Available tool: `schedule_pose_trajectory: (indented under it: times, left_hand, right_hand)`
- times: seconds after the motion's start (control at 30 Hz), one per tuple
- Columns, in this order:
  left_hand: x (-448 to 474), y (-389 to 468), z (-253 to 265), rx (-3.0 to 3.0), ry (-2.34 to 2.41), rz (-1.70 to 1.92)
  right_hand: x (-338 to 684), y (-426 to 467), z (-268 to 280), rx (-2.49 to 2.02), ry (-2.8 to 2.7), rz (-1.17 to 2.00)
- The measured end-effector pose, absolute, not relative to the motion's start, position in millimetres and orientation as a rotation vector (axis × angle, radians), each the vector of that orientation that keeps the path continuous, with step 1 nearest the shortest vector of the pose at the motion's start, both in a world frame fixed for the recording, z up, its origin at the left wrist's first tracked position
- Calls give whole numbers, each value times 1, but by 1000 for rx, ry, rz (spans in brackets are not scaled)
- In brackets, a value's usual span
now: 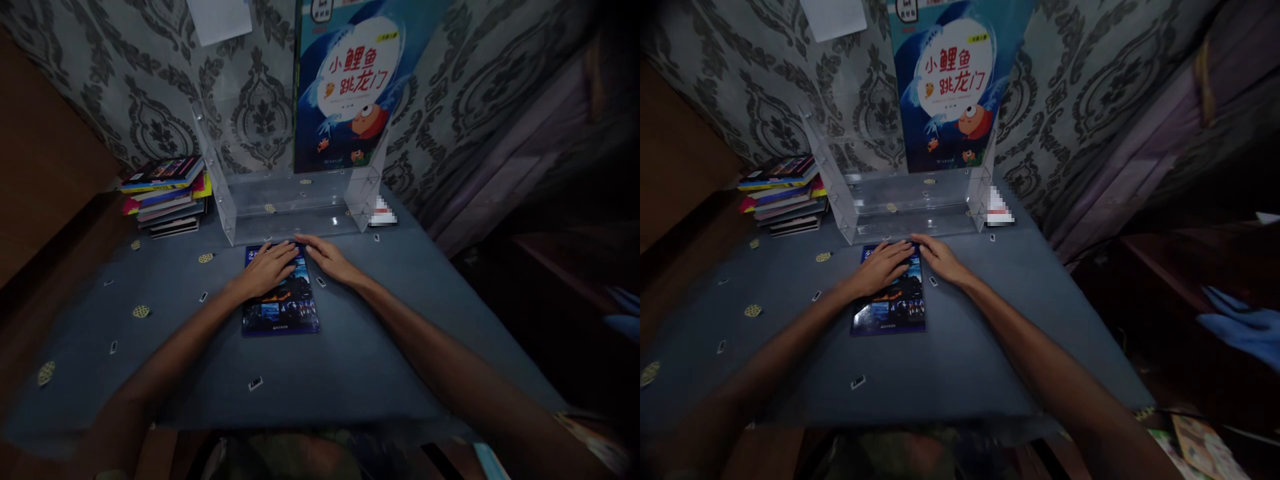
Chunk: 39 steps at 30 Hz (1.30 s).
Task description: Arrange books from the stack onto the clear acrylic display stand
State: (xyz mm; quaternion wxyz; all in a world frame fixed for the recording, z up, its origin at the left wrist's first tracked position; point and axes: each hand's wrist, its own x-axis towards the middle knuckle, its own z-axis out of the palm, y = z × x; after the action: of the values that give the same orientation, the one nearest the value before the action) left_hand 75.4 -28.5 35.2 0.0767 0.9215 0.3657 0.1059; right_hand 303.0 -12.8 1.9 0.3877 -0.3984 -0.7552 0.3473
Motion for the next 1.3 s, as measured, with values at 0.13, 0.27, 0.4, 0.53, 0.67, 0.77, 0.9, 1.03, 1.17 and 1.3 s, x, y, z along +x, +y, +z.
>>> schedule_pose_trajectory:
  times: [0.13, 0.27, 0.4, 0.53, 0.67, 0.77, 0.9, 1.03, 1.17, 1.3]
  left_hand:
    - [80, -26, 37, 2767, 1085, 290]
    - [79, -28, 36, 2792, 1065, 310]
    - [79, -29, 33, 2819, 1051, 328]
    - [80, -31, 34, 2846, 1052, 363]
    - [83, -39, 35, 2878, 1059, 367]
    - [86, -47, 34, 2863, 1085, 389]
    - [87, -49, 32, 2826, 1098, 388]
    - [86, -42, 33, 2808, 1110, 366]
    - [87, -36, 33, 2803, 1127, 373]
    - [88, -34, 33, 2822, 1145, 363]
  right_hand:
    - [304, -13, 3, -998, -1934, 866]
    - [304, -14, 2, -1009, -1924, 848]
    - [304, -17, 3, -1018, -1948, 779]
    - [302, -23, 4, -1031, -1992, 695]
    - [302, -26, 5, -1057, -2014, 655]
    - [302, -28, 4, -1064, -2017, 630]
    - [302, -30, 3, -1066, -2021, 607]
    - [301, -30, 2, -1063, -2020, 608]
    - [302, -28, -1, -1060, -2022, 618]
    - [303, -25, -5, -1052, -2022, 603]
